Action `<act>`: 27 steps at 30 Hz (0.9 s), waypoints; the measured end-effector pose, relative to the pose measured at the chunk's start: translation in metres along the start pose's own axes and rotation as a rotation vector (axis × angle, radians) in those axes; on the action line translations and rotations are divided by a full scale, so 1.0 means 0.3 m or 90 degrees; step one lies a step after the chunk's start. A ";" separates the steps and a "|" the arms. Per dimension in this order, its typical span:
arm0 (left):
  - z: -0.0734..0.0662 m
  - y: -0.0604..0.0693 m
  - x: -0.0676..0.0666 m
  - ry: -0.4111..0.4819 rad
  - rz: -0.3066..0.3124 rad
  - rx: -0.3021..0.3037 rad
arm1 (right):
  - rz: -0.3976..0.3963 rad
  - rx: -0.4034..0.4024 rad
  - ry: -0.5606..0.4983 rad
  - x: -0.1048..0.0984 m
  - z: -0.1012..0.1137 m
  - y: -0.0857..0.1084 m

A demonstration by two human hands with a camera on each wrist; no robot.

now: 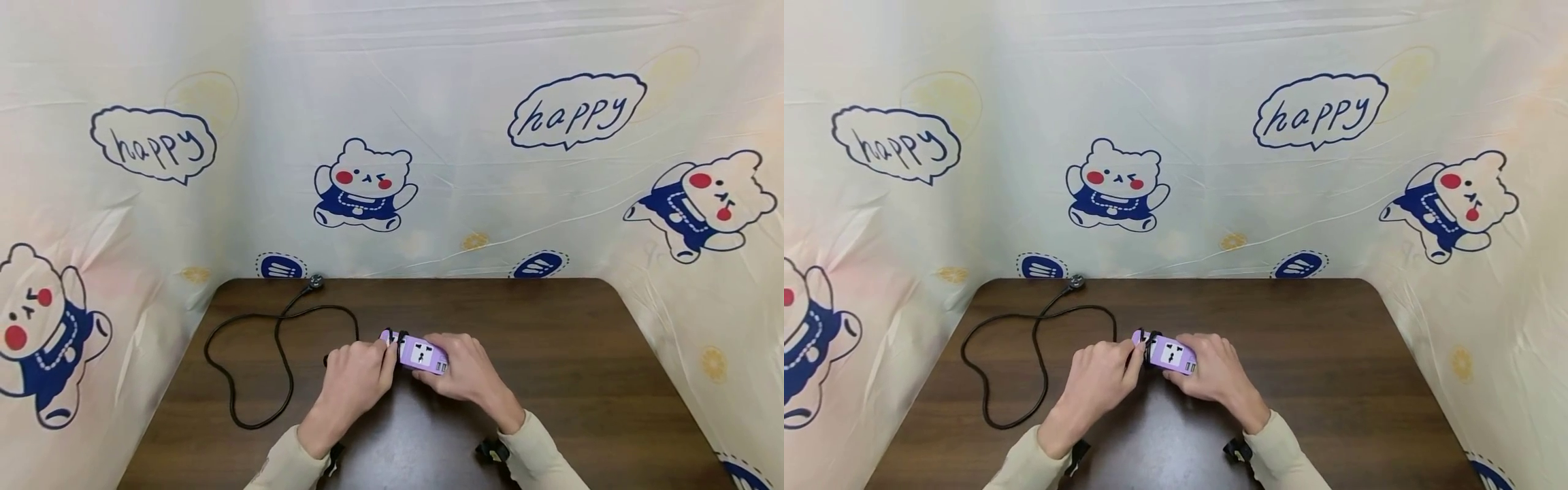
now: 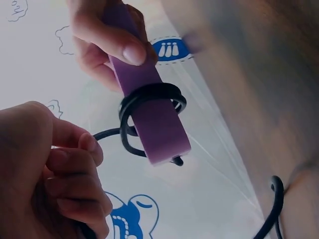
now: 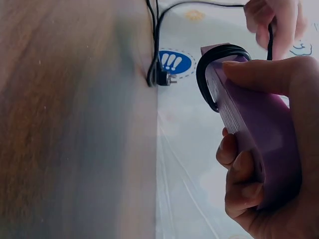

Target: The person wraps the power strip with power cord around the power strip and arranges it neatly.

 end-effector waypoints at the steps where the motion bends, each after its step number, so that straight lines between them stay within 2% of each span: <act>1: -0.001 0.004 -0.002 0.005 -0.004 0.002 | -0.005 0.005 0.001 -0.001 -0.004 0.000; 7: -0.016 0.032 -0.008 0.040 -0.042 0.018 | -0.030 0.019 0.001 -0.009 -0.019 -0.001; 12: -0.034 0.054 0.005 0.075 -0.081 0.022 | -0.045 0.025 -0.014 -0.016 -0.021 -0.002; 23: -0.093 0.103 0.054 0.137 -0.145 -0.005 | -0.044 0.057 -0.044 -0.033 -0.002 0.001; 27: -0.098 0.115 0.071 0.154 -0.166 -0.007 | -0.047 0.057 -0.062 -0.041 0.004 0.004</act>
Point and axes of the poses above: each hand's wrist, its own y-axis away from the middle knuckle, its own x-axis out of the palm, z = x × y, the point moved 1 cm from there along -y, towards the middle knuckle, and after that the axes turned 6 degrees about x, right-handed, at the moved point
